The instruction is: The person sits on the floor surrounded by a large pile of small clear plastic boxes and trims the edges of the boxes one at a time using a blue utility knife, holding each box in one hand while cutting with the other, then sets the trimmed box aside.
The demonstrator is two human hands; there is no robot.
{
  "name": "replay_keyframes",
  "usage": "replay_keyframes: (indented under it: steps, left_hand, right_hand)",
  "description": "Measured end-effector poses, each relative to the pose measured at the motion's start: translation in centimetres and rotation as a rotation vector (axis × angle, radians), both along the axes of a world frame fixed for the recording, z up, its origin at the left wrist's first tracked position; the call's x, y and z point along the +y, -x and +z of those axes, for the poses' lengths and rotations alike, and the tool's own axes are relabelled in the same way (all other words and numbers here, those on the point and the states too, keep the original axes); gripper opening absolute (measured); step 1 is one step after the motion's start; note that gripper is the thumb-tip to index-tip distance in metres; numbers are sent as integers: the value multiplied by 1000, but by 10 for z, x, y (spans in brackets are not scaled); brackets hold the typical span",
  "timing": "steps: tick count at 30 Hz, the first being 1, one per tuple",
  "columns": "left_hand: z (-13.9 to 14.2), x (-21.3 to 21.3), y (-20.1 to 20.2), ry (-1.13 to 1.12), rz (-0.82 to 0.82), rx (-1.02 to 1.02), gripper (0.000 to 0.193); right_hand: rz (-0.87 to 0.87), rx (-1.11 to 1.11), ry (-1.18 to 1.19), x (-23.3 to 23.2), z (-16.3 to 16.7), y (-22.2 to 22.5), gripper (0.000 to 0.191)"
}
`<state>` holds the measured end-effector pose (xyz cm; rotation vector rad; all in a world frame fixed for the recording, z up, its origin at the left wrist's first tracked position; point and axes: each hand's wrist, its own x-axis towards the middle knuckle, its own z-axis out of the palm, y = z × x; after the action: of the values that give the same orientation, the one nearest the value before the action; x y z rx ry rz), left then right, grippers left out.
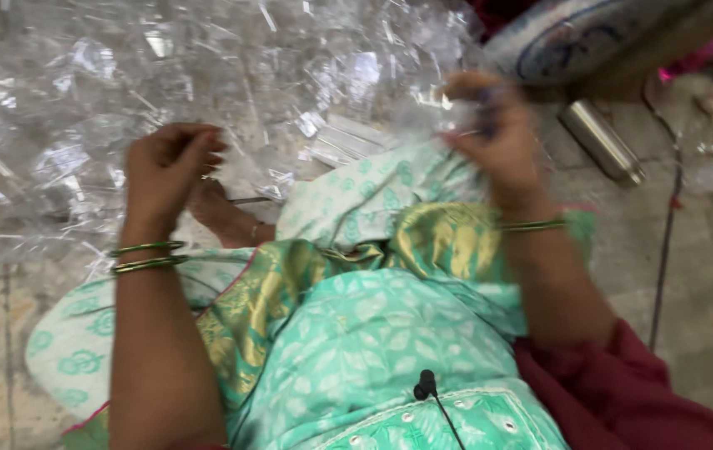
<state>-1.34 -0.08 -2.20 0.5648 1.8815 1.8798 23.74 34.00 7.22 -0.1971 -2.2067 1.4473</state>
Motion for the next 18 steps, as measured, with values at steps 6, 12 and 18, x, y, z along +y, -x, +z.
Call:
replay_keyframes:
  steps: [6, 12, 18]
  left_hand:
    - [-8, -2, -5, 242, 19, 109, 27]
    - [-26, 5, -19, 895, -302, 378, 41]
    - [-38, 6, -42, 1075, -306, 397, 43]
  right_hand:
    - [-406, 131, 384, 105, 36, -218, 52]
    - [-651, -105, 97, 116, 1, -330, 49]
    - [-669, -267, 51, 109, -19, -341, 62]
